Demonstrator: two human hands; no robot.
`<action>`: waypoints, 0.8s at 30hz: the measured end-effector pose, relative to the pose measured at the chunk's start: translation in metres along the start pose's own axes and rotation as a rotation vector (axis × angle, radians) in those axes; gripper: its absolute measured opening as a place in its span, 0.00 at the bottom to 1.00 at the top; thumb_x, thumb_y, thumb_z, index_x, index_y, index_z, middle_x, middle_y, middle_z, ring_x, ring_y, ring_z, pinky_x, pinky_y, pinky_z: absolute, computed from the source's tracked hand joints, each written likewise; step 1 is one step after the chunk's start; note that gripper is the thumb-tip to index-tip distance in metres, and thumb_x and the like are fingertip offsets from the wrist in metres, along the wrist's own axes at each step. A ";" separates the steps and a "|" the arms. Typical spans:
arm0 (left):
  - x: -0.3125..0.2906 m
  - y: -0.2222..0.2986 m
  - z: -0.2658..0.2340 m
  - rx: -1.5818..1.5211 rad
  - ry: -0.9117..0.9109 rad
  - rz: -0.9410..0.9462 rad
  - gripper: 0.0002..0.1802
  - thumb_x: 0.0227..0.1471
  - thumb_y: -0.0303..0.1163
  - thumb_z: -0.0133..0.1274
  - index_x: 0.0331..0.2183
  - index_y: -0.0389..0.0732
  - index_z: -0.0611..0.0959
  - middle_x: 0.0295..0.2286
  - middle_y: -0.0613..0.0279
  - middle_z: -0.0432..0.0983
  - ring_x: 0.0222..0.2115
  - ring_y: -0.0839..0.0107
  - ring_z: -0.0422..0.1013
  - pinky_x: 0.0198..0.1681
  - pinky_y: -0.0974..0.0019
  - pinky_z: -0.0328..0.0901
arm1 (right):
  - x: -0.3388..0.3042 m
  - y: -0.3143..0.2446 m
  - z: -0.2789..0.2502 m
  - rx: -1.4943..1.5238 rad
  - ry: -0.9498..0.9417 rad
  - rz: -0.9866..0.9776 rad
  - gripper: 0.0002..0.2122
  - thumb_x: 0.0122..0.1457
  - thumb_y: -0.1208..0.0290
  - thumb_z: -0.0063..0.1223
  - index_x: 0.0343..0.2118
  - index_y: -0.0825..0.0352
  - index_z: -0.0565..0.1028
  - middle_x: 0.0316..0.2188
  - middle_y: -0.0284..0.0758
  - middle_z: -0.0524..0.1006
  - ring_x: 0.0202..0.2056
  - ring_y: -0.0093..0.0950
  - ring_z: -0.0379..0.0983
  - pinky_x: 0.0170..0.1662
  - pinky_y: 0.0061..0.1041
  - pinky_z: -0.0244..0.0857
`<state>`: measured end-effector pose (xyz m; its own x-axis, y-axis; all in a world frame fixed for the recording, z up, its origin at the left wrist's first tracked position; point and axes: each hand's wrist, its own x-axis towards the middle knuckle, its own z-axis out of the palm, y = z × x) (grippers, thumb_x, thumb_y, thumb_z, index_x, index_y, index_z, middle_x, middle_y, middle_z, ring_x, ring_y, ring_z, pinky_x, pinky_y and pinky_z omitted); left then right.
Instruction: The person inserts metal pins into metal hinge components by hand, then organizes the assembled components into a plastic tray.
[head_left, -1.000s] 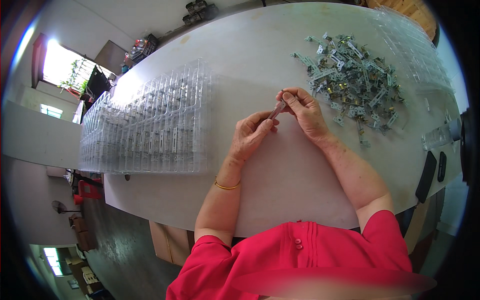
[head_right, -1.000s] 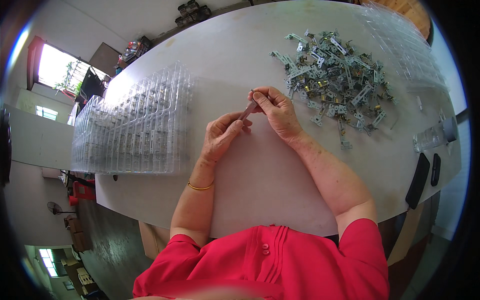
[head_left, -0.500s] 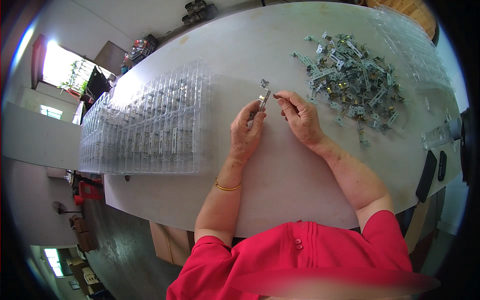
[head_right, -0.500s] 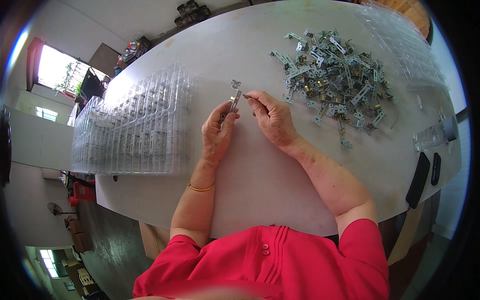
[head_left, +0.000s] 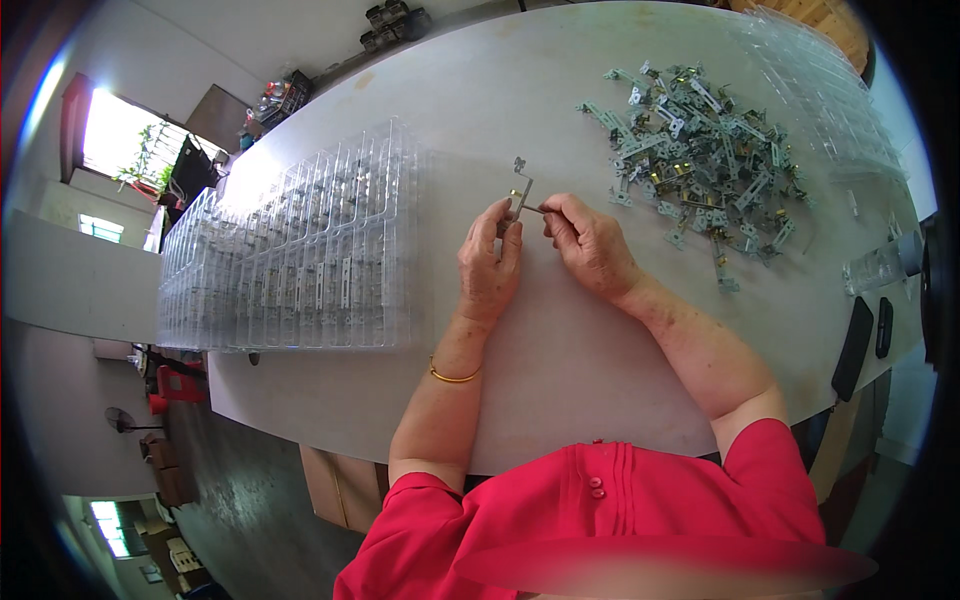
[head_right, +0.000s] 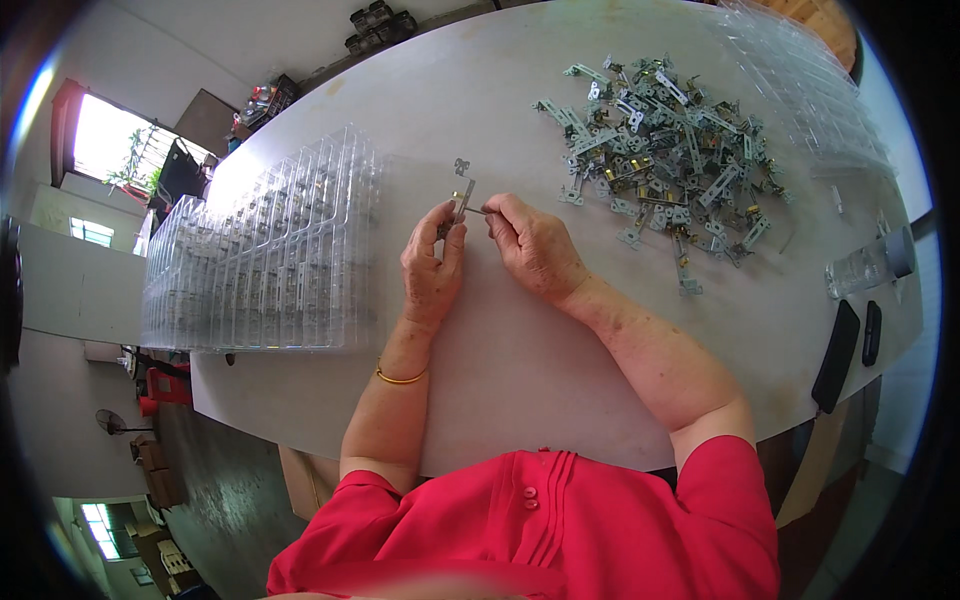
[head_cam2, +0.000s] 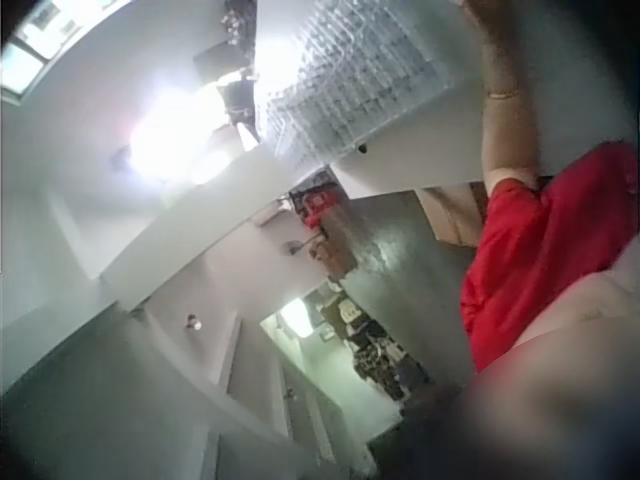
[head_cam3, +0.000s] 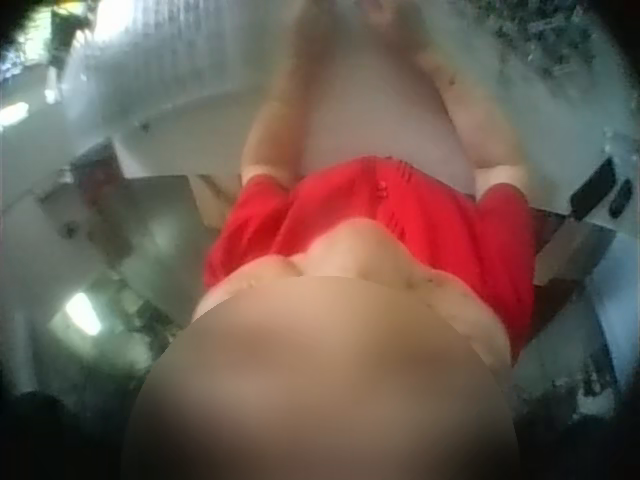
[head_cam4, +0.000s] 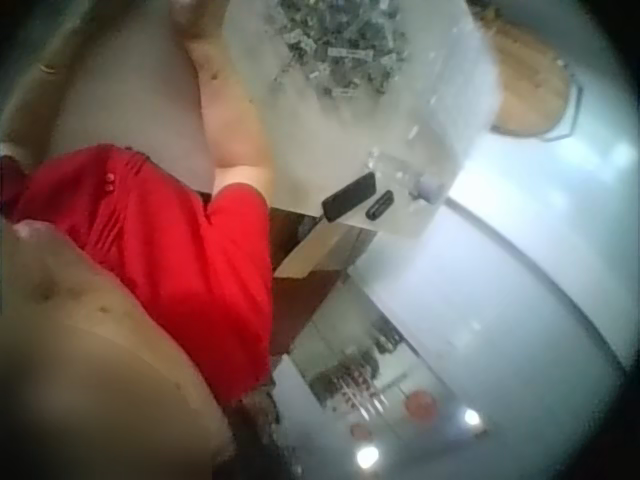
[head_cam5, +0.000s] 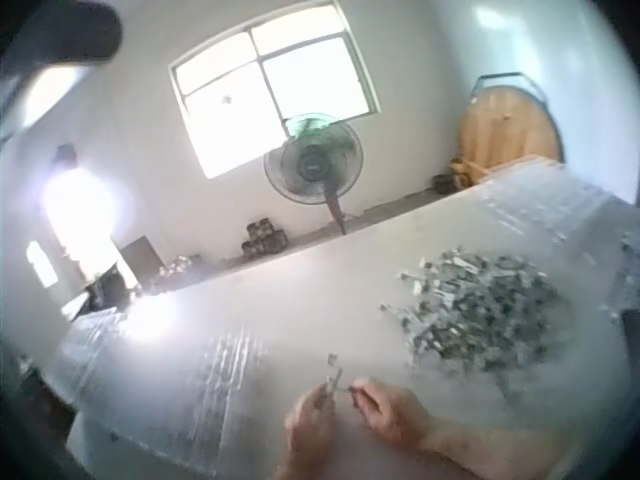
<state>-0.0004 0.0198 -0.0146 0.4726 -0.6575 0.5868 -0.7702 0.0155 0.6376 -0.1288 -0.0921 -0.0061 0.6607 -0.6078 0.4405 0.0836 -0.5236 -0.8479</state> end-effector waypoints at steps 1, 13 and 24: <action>0.000 0.001 -0.001 0.001 0.000 0.000 0.17 0.56 0.23 0.55 0.48 0.34 0.77 0.36 0.54 0.78 0.33 0.65 0.76 0.38 0.64 0.72 | 0.000 -0.001 0.000 0.000 0.000 0.000 0.04 0.64 0.76 0.49 0.40 0.66 0.72 0.23 0.38 0.77 0.25 0.37 0.77 0.29 0.32 0.69; -0.002 0.004 0.000 0.017 -0.064 0.009 0.17 0.56 0.22 0.55 0.48 0.33 0.76 0.37 0.52 0.78 0.34 0.60 0.76 0.38 0.61 0.72 | -0.001 0.003 0.000 -0.123 -0.011 -0.045 0.03 0.64 0.72 0.51 0.37 0.63 0.73 0.21 0.42 0.76 0.25 0.43 0.75 0.27 0.38 0.66; -0.002 0.001 0.001 0.047 -0.082 0.053 0.16 0.56 0.22 0.54 0.48 0.33 0.76 0.37 0.50 0.78 0.35 0.57 0.76 0.38 0.60 0.71 | -0.002 0.005 0.001 -0.121 -0.081 -0.113 0.03 0.63 0.71 0.51 0.35 0.63 0.72 0.22 0.42 0.76 0.26 0.45 0.75 0.27 0.39 0.66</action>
<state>-0.0028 0.0206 -0.0159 0.3957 -0.7158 0.5753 -0.8132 0.0180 0.5818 -0.1288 -0.0932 -0.0114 0.7109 -0.4932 0.5015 0.0735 -0.6570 -0.7503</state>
